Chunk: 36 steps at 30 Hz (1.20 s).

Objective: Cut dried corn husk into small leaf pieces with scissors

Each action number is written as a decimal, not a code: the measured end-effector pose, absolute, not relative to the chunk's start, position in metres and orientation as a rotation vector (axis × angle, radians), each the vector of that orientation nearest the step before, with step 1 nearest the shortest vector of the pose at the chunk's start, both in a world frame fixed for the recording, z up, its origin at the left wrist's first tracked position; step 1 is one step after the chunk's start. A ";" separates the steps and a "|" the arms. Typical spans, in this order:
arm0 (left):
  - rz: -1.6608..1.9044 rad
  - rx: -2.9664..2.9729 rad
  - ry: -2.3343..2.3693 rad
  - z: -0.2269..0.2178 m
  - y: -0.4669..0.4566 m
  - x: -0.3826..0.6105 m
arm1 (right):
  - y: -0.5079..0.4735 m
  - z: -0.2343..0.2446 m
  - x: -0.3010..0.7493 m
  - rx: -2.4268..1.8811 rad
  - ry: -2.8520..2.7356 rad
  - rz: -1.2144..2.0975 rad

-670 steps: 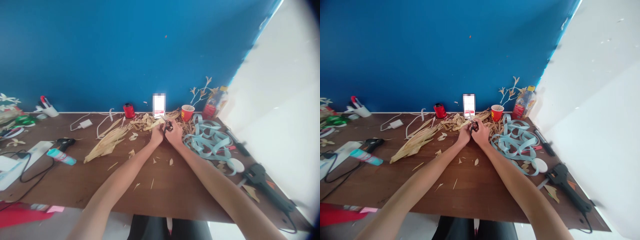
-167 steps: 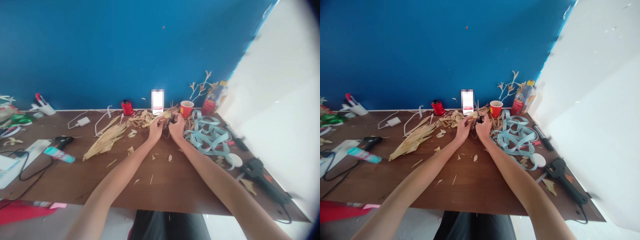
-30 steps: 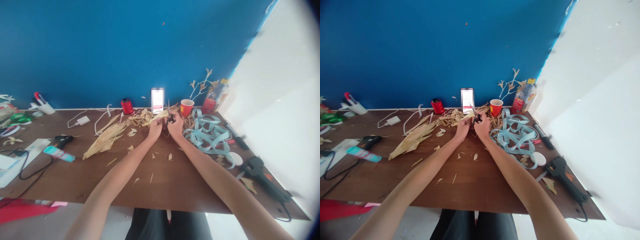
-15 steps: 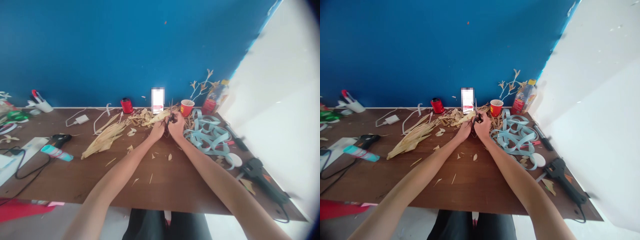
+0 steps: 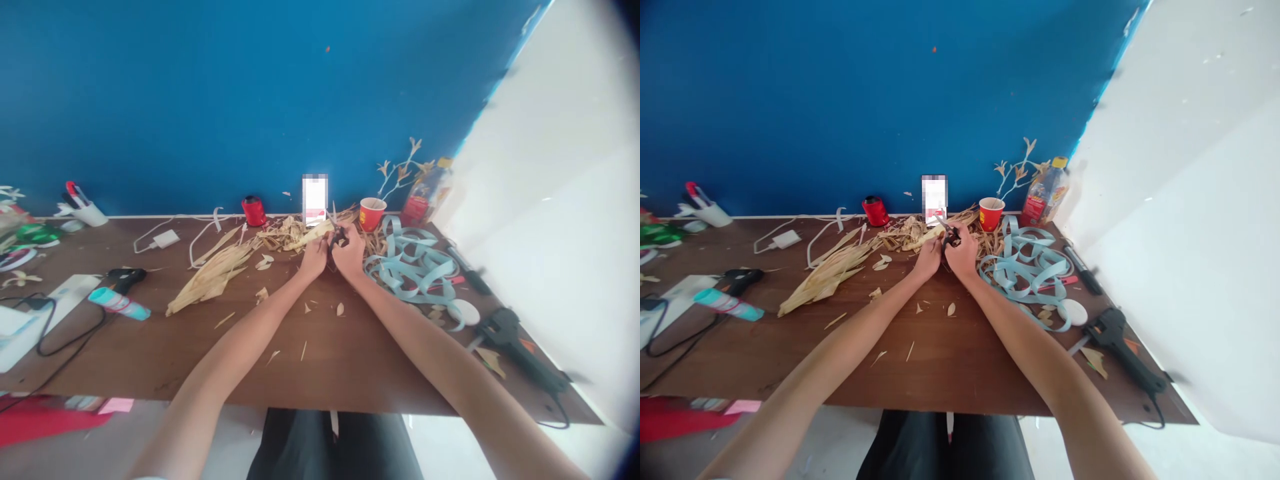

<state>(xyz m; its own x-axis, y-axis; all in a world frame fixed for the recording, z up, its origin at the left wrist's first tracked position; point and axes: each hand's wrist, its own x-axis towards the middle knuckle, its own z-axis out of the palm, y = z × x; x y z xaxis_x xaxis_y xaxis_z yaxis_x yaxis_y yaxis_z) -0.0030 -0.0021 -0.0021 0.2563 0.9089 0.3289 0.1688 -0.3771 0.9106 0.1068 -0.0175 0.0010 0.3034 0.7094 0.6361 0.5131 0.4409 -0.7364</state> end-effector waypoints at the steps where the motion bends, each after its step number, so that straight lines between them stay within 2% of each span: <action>1: 1.171 1.710 0.998 -0.002 -0.002 -0.003 | -0.018 0.001 0.107 -1.211 -1.345 0.184; 6: 1.183 1.592 1.029 -0.005 -0.002 -0.001 | -0.021 0.000 0.107 -1.221 -1.315 0.201; 20: 1.239 1.725 1.209 -0.005 -0.004 -0.005 | -0.024 -0.002 0.107 -1.288 -1.379 0.152; 36: 1.255 1.793 1.209 0.001 -0.019 -0.012 | -0.037 0.001 0.104 -1.398 -1.431 0.034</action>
